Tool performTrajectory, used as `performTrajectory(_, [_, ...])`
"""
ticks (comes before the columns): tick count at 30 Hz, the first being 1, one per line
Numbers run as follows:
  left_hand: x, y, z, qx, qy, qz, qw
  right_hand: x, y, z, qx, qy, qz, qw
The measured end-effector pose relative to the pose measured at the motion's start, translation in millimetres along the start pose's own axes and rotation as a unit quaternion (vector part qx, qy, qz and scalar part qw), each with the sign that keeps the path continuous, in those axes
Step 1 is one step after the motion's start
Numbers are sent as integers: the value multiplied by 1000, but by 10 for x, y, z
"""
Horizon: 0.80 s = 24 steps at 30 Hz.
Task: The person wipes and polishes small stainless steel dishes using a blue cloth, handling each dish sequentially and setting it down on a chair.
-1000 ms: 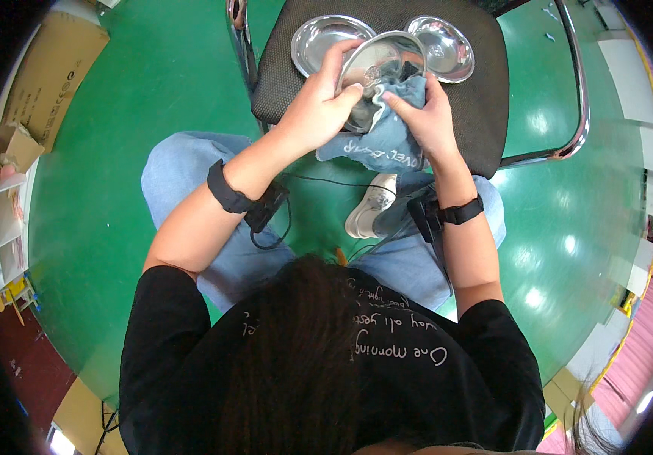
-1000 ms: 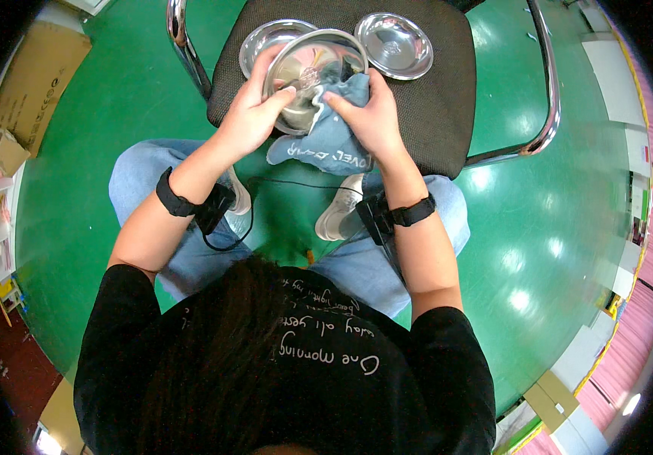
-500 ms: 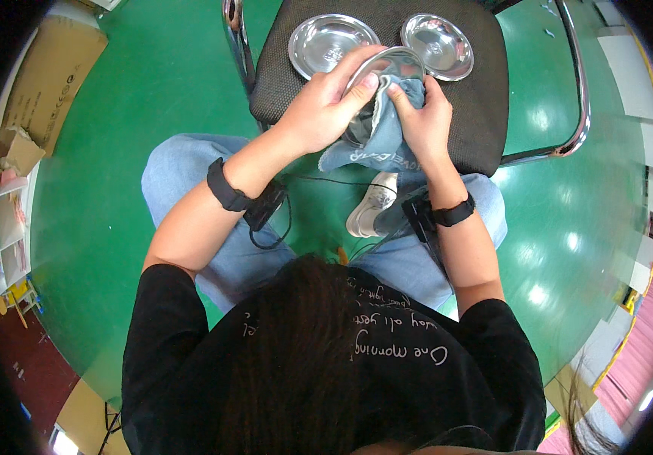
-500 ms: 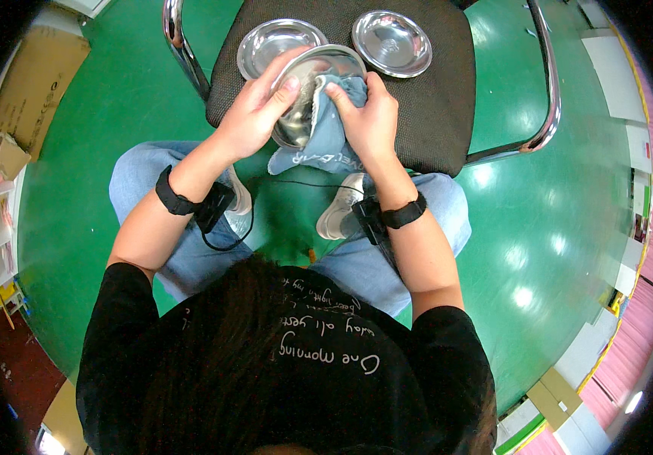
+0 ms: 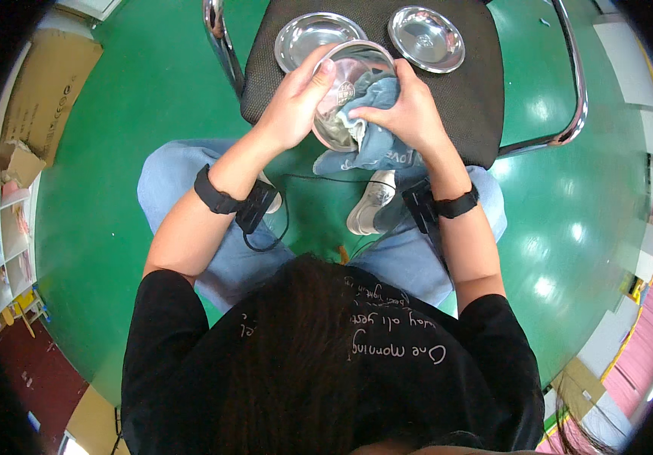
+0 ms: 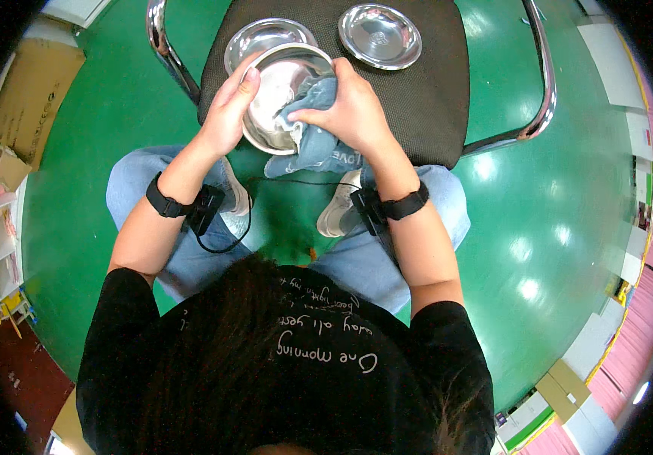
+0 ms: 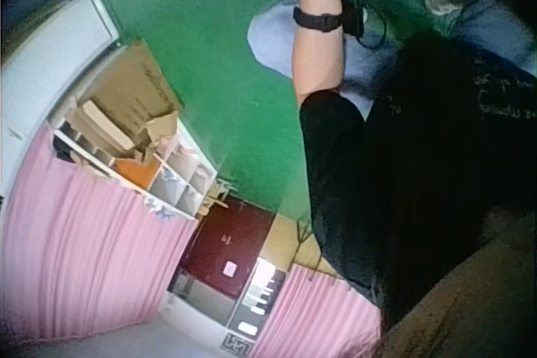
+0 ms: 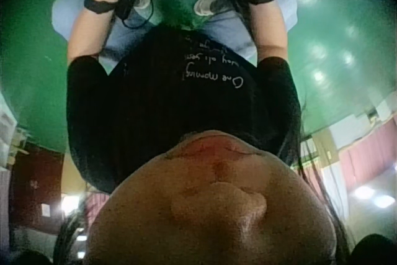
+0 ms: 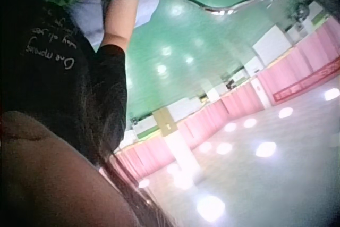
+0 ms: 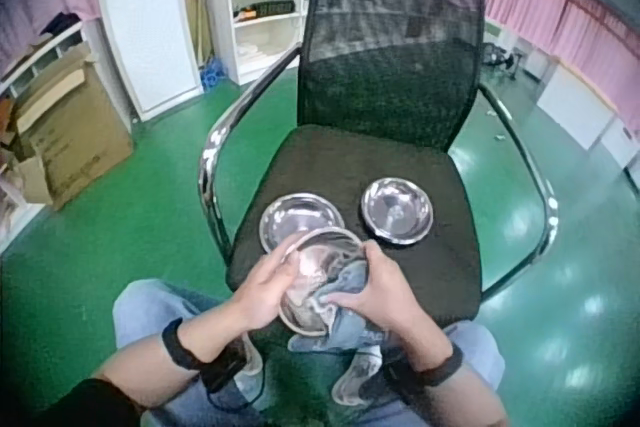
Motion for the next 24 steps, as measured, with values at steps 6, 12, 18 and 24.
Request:
performTrajectory(6, [154,99,12,24,-13,-14,1000,40,156,-55,-1,-95,-114,989])
performTrajectory(12, [274,41,-22,52,-11,99,994,19,79,-63,14,-197,-75,977])
performTrajectory(18, [313,17,-72,-19,25,98,995,-37,-87,16,54,-194,7,980])
performTrajectory(24, [193,129,-8,-10,-38,-40,998,-41,-154,47,5,-124,73,990])
Point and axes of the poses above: each hand's wrist, its own z-axis towards the middle knuckle, its own x-axis out of the palm, y = z × x, the point moved 3 cm from there along z, towards the middle knuckle, and after that the axes turned 6 degrees about z, right-handed, at the moved point
